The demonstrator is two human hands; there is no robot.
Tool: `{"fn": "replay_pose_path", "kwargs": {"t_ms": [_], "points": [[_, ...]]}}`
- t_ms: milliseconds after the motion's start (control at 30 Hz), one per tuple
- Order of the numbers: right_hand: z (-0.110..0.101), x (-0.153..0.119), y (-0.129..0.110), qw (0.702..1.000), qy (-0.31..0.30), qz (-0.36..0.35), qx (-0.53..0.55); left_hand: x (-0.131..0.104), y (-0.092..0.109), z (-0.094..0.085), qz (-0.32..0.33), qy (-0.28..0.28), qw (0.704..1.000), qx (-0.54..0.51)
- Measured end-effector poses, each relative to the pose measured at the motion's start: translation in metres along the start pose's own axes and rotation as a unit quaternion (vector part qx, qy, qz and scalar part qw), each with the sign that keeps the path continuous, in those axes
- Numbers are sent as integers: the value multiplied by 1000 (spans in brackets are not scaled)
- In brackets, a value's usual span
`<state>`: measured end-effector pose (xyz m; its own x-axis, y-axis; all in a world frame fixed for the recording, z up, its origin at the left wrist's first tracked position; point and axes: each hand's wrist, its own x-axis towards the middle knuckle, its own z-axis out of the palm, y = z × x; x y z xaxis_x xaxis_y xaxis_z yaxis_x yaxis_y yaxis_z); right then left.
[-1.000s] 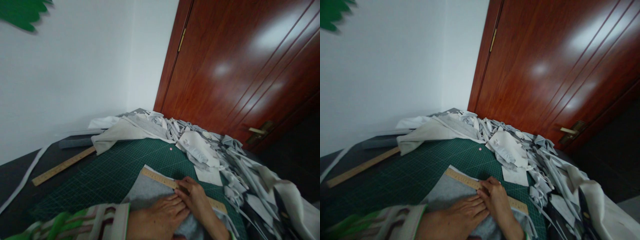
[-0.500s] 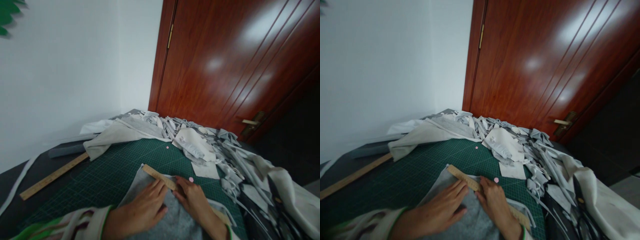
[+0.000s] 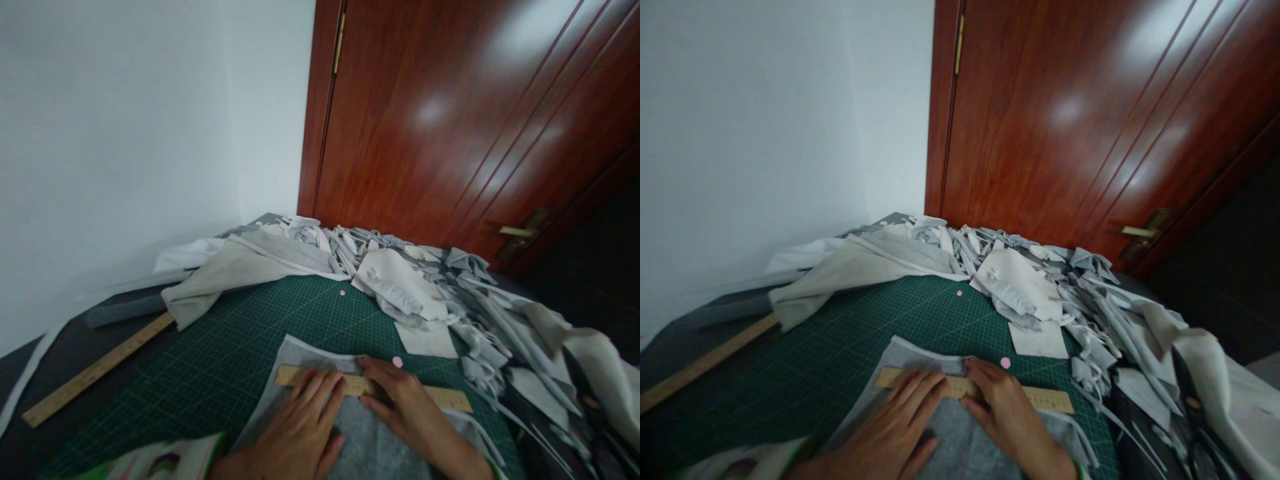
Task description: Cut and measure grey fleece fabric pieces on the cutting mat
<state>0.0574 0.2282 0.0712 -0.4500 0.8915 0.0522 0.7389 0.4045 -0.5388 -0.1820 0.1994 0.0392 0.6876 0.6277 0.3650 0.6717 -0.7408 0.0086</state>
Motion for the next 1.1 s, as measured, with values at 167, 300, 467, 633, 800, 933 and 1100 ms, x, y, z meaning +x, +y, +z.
{"fn": "replay_pose_path", "kwargs": {"t_ms": [167,300,467,633,800,933,1100], "points": [[4,6,-2,1000,20,19,1,6,-1,-6,23,0,1000,11],[4,9,3,999,34,-8,0,9,-4,-6,17,-4,1000,1],[3,8,6,998,28,-54,-3,4,-2,0,10,5,1000,-3],[6,6,5,997,20,-78,-12,1,-2,5,9,5,1000,-13],[13,6,1,996,46,-63,-50,4,-1,0,-1,-15,1000,-23],[17,8,-2,993,77,-46,-73,8,-2,-6,-8,-25,999,-24],[19,13,0,990,107,-9,-93,8,-8,-5,-15,-55,998,-39]]}}
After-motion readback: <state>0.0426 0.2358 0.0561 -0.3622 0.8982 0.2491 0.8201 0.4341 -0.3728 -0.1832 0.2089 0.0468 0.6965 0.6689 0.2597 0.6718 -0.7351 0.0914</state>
